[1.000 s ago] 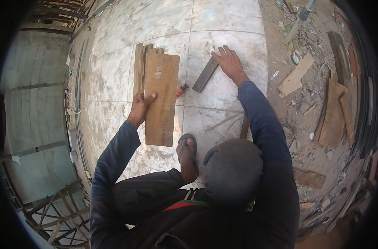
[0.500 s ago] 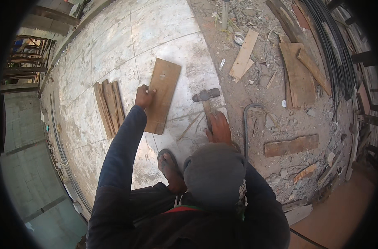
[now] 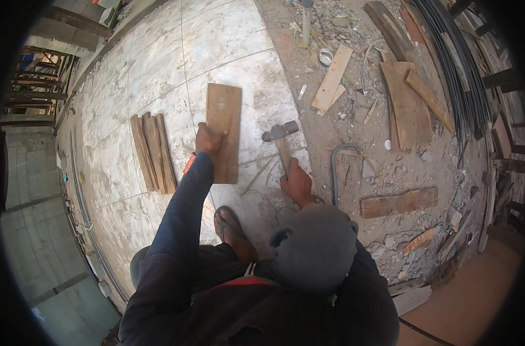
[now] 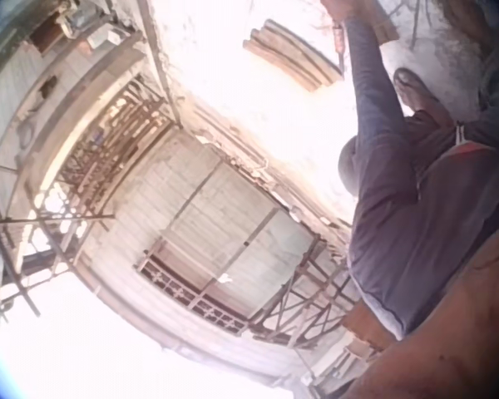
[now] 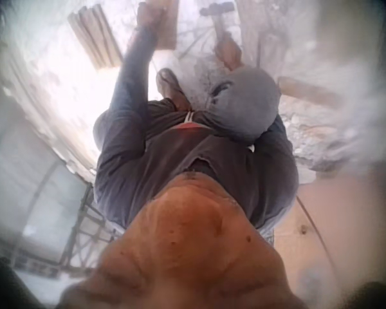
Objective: The person organizes wood planks by picking them up and stacking them together on the floor using their hands and a hammer to align them.
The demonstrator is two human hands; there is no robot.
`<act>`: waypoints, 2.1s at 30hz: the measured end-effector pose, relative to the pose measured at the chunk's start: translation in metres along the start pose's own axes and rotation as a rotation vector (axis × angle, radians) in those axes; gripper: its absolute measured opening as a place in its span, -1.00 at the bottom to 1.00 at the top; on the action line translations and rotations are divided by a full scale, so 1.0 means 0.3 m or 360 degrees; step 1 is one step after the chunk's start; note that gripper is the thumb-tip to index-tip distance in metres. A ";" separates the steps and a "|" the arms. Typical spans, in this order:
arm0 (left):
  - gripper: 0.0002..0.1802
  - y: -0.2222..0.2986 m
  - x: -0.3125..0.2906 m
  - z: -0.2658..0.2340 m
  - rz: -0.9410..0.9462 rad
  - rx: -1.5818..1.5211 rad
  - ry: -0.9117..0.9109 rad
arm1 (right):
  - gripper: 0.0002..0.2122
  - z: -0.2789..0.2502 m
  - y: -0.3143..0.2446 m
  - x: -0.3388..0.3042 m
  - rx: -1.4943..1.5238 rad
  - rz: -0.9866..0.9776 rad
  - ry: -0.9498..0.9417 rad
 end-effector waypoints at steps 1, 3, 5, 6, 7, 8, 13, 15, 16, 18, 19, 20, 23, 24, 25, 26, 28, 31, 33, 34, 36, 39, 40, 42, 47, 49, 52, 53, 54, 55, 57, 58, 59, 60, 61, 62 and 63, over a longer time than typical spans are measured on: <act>-0.25 -0.008 0.003 0.000 -0.0038 -0.0045 -0.0015 | -0.41 -0.002 0.002 0.001 0.0041 0.0032 0.0009; -0.25 -0.018 0.028 0.017 -0.0105 -0.0142 -0.0051 | -0.43 -0.018 0.015 -0.004 0.0118 0.0101 0.0035; -0.28 -0.032 0.048 0.019 -0.0091 -0.0108 0.0027 | -0.45 -0.030 0.026 -0.002 0.0235 0.0024 0.0071; -0.30 -0.049 0.072 0.030 -0.0077 -0.0090 0.0064 | -0.46 -0.041 0.038 0.001 0.0294 -0.0012 0.0096; -0.32 -0.084 0.092 0.033 -0.0099 -0.0226 0.0015 | -0.47 -0.056 0.034 -0.001 0.0390 -0.0082 0.0109; -0.34 -0.123 0.111 0.026 -0.0119 -0.0362 -0.0035 | -0.49 -0.075 0.031 -0.006 0.0485 -0.0154 0.0124; -0.52 -0.197 0.174 0.059 -0.0209 -0.0866 -0.0311 | -0.58 -0.063 0.109 -0.029 0.1069 -0.0004 0.0019; -0.62 -0.188 0.158 0.065 -0.0216 -0.1115 -0.0394 | -0.63 -0.050 0.118 -0.059 0.1366 0.0382 -0.0126; -0.64 -0.187 0.157 0.064 -0.0202 -0.1203 -0.0435 | -0.66 -0.056 0.105 -0.061 0.1505 0.0367 -0.0147; -0.66 -0.200 0.159 0.057 -0.0227 -0.1416 -0.0520 | -0.71 -0.069 0.081 -0.058 0.1780 0.0328 -0.0188; -0.65 -0.213 0.163 0.041 -0.0218 -0.1496 -0.0517 | -0.72 -0.075 0.081 -0.061 0.1847 0.0381 -0.0210; -0.64 -0.227 0.166 0.024 -0.0210 -0.1576 -0.0513 | -0.73 -0.079 0.081 -0.065 0.1912 0.0434 -0.0234; -0.62 -0.236 0.167 -0.002 -0.0218 -0.1708 -0.0496 | -0.75 -0.066 0.105 -0.067 0.1999 0.0466 -0.0267; -0.62 -0.238 0.172 -0.013 -0.0225 -0.1733 -0.0489 | -0.75 -0.062 0.105 -0.062 0.2008 0.0448 -0.0277; -0.62 -0.241 0.175 -0.020 -0.0233 -0.1759 -0.0482 | -0.76 -0.058 0.109 -0.058 0.1927 0.0429 -0.0262; -0.62 -0.233 0.180 -0.021 -0.0201 -0.1756 -0.0493 | -0.76 -0.053 0.111 -0.057 0.1846 0.0410 -0.0247; -0.62 -0.207 0.188 -0.020 -0.0142 -0.1751 -0.0515 | -0.77 -0.052 0.107 -0.054 0.1771 0.0374 -0.0241; -0.64 -0.146 0.196 0.042 -0.0077 -0.1601 -0.0598 | -0.77 -0.055 0.125 -0.058 0.1765 0.0346 -0.0245; -0.59 -0.157 0.229 0.059 -0.0049 -0.1222 -0.0389 | -0.77 -0.052 0.126 -0.054 0.1735 0.0326 -0.0257; -0.57 -0.206 0.267 0.044 -0.0045 -0.0983 -0.0228 | -0.77 -0.047 0.100 -0.045 0.1748 0.0304 -0.0282; -0.51 -0.242 0.304 0.040 0.0013 -0.0649 0.0045 | -0.77 -0.051 0.093 -0.040 0.1765 0.0294 -0.0286; -0.49 -0.258 0.321 0.043 0.0067 -0.0573 0.0093 | -0.76 -0.047 0.107 -0.039 0.1711 0.0287 -0.0279; -0.48 -0.228 0.303 0.070 0.0053 -0.0561 0.0005 | -0.76 -0.048 0.128 -0.042 0.1688 0.0296 -0.0277; -0.47 -0.174 0.252 0.082 0.0016 -0.0525 -0.0153 | -0.76 -0.036 0.153 -0.048 0.1653 0.0306 -0.0293; -0.44 0.038 0.107 0.006 0.0108 -0.0169 -0.0077 | -0.74 -0.004 0.158 -0.045 0.1502 0.0290 -0.0277; -0.44 0.089 0.074 -0.008 0.0215 -0.0080 0.0011 | -0.74 0.007 0.149 -0.031 0.1364 0.0257 -0.0300; -0.45 0.091 0.078 0.016 0.0257 -0.0217 0.0020 | -0.72 0.021 0.152 -0.018 0.1182 0.0132 -0.0300; -0.46 0.069 0.086 0.021 0.0210 -0.0232 -0.0010 | -0.71 0.037 0.149 -0.011 0.1184 0.0042 -0.0270; -0.48 0.070 0.085 0.035 0.0172 -0.0248 -0.0057 | -0.70 0.044 0.158 -0.008 0.1184 -0.0033 -0.0227; -0.49 0.075 0.083 0.053 0.0136 -0.0263 -0.0107 | -0.69 0.053 0.176 -0.007 0.1130 -0.0067 -0.0203; -0.56 0.078 0.093 0.090 0.0075 -0.0480 -0.0278 | -0.66 0.053 0.180 -0.005 0.1028 -0.0145 -0.0158; -0.59 0.069 0.102 0.102 0.0044 -0.0585 -0.0359 | -0.66 0.048 0.175 -0.003 0.0887 -0.0143 -0.0136; -0.62 0.069 0.106 0.109 0.0047 -0.0871 -0.0453 | -0.66 0.042 0.170 -0.001 0.0746 -0.0138 -0.0111; -0.64 0.053 0.109 0.108 0.0042 -0.1154 -0.0544 | -0.66 0.037 0.156 -0.001 0.0607 -0.0133 -0.0093; -0.67 0.032 0.120 0.108 0.0039 -0.1438 -0.0639 | -0.65 0.035 0.143 -0.002 0.0545 -0.0097 -0.0115; -0.70 -0.001 0.136 0.095 0.0027 -0.1520 -0.0711 | -0.63 0.033 0.129 -0.003 0.0483 -0.0061 -0.0137; -0.72 -0.019 0.136 0.083 -0.0022 -0.1677 -0.0749 | -0.62 0.033 0.136 -0.006 0.0419 -0.0016 -0.0156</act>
Point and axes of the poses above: each hand's wrist, its own x-axis towards the middle knuckle, its own z-axis out of the palm, y = z × x, the point moved 9 cm from there along x, towards the middle knuckle, and after that the axes turned 5 degrees about -z, right-handed, at the moved point
